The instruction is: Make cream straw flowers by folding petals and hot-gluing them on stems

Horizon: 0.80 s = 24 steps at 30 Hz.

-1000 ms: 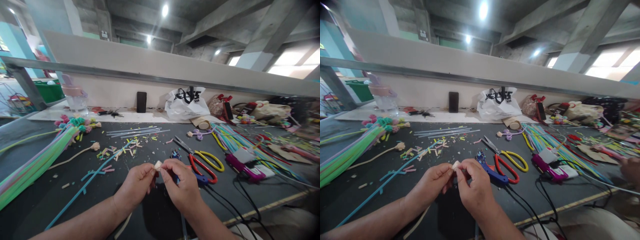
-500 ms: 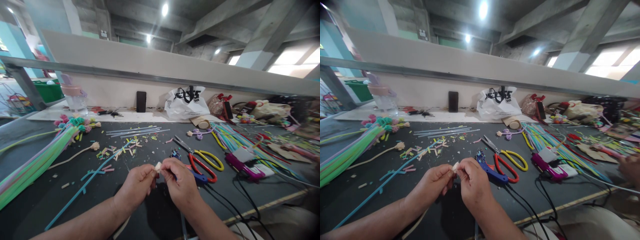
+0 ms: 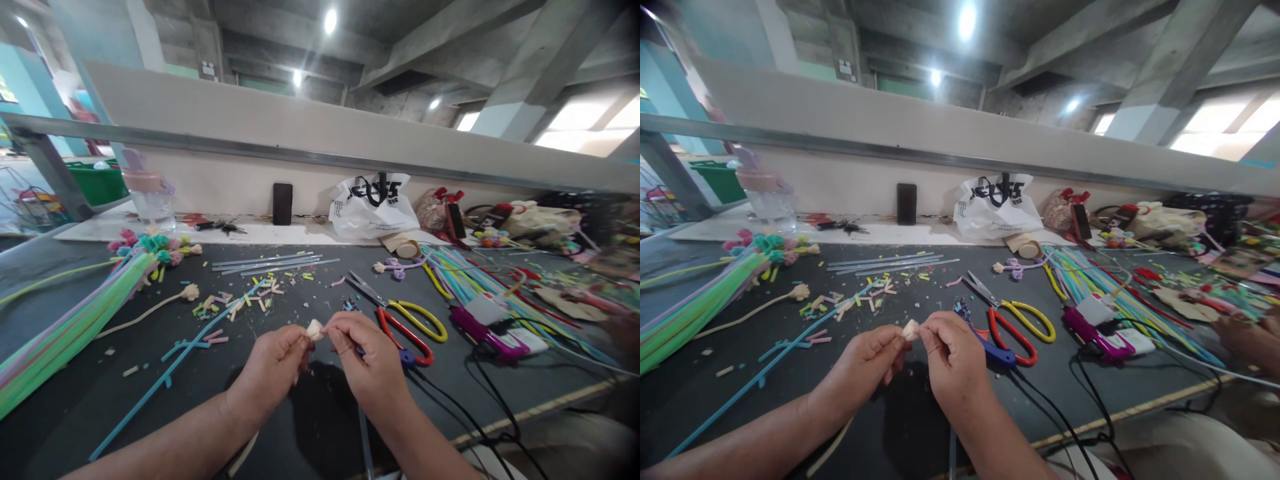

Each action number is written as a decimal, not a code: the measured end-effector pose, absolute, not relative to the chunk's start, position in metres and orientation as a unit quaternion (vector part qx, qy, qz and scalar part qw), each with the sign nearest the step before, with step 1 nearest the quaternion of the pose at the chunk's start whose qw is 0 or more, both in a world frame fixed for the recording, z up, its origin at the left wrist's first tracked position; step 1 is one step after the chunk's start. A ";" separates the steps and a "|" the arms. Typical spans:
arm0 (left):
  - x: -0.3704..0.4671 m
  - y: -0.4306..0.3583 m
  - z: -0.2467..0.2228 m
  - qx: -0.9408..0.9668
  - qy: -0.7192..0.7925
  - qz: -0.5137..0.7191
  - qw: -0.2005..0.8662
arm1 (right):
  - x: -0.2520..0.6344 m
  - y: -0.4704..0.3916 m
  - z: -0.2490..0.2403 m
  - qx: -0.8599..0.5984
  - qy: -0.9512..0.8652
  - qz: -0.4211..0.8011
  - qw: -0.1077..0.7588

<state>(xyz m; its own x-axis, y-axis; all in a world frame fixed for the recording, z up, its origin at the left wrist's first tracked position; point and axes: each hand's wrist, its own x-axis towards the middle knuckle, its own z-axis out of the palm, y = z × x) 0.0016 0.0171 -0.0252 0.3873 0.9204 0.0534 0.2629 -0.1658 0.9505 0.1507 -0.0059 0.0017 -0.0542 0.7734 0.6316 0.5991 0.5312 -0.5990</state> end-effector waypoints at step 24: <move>-0.001 0.016 -0.028 0.810 0.416 0.337 0.237 | 0.142 -0.010 -0.006 -0.545 -0.698 0.075 0.458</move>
<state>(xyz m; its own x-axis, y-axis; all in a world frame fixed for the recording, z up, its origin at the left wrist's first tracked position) -0.0015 0.0160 -0.0284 0.4261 0.8343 0.3499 0.5144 -0.5416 0.6649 0.1416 -0.0097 -0.0055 0.0151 0.8297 0.5579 0.6923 0.3939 -0.6046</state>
